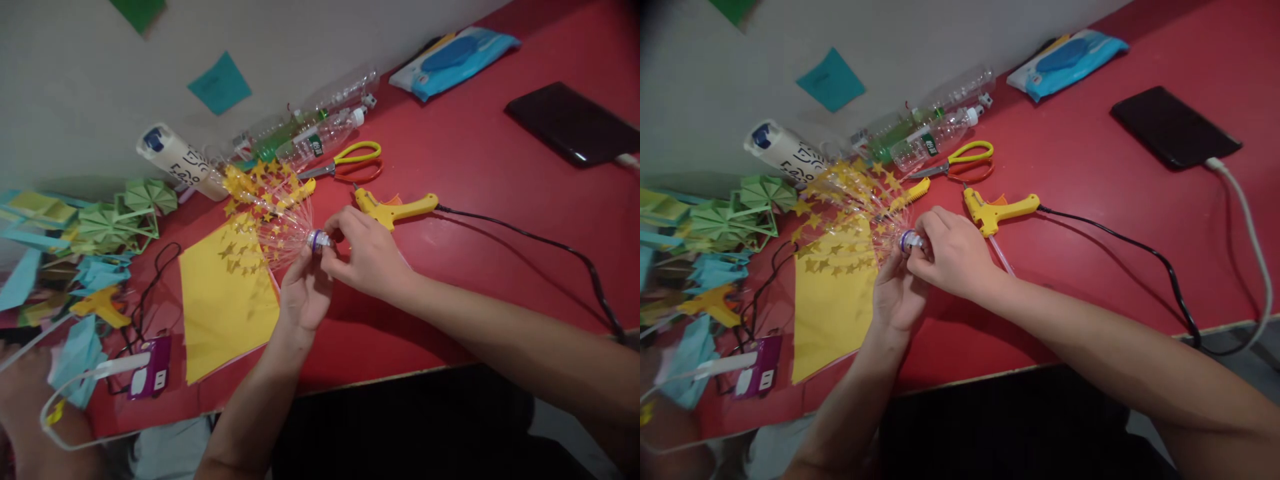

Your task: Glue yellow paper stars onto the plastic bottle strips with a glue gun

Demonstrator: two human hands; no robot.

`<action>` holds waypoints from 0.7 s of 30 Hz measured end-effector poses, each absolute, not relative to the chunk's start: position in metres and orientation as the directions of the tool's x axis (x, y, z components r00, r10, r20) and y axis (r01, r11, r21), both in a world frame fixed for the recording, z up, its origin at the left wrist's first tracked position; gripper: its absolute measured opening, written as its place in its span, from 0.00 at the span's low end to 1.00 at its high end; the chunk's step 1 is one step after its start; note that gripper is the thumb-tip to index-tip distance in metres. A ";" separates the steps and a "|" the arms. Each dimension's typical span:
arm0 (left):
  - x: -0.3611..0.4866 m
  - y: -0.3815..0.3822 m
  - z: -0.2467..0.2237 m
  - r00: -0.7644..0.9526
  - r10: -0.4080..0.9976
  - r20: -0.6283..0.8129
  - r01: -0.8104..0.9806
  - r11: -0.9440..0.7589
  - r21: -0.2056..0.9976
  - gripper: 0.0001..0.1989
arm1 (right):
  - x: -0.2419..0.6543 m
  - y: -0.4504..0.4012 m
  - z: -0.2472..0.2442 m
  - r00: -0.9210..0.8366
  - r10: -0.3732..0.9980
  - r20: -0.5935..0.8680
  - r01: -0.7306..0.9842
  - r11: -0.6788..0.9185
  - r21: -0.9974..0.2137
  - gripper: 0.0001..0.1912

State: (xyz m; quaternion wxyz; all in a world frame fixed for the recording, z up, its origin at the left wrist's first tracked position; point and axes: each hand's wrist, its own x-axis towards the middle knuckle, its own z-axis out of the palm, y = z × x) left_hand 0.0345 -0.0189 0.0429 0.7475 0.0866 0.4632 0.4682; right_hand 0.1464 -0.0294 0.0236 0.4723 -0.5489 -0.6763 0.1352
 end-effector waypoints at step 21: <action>0.029 -0.017 0.030 0.143 0.822 -0.552 -0.571 0.524 0.632 0.14 | 0.145 -0.029 0.023 0.112 0.929 0.353 0.501 0.254 -0.828 0.04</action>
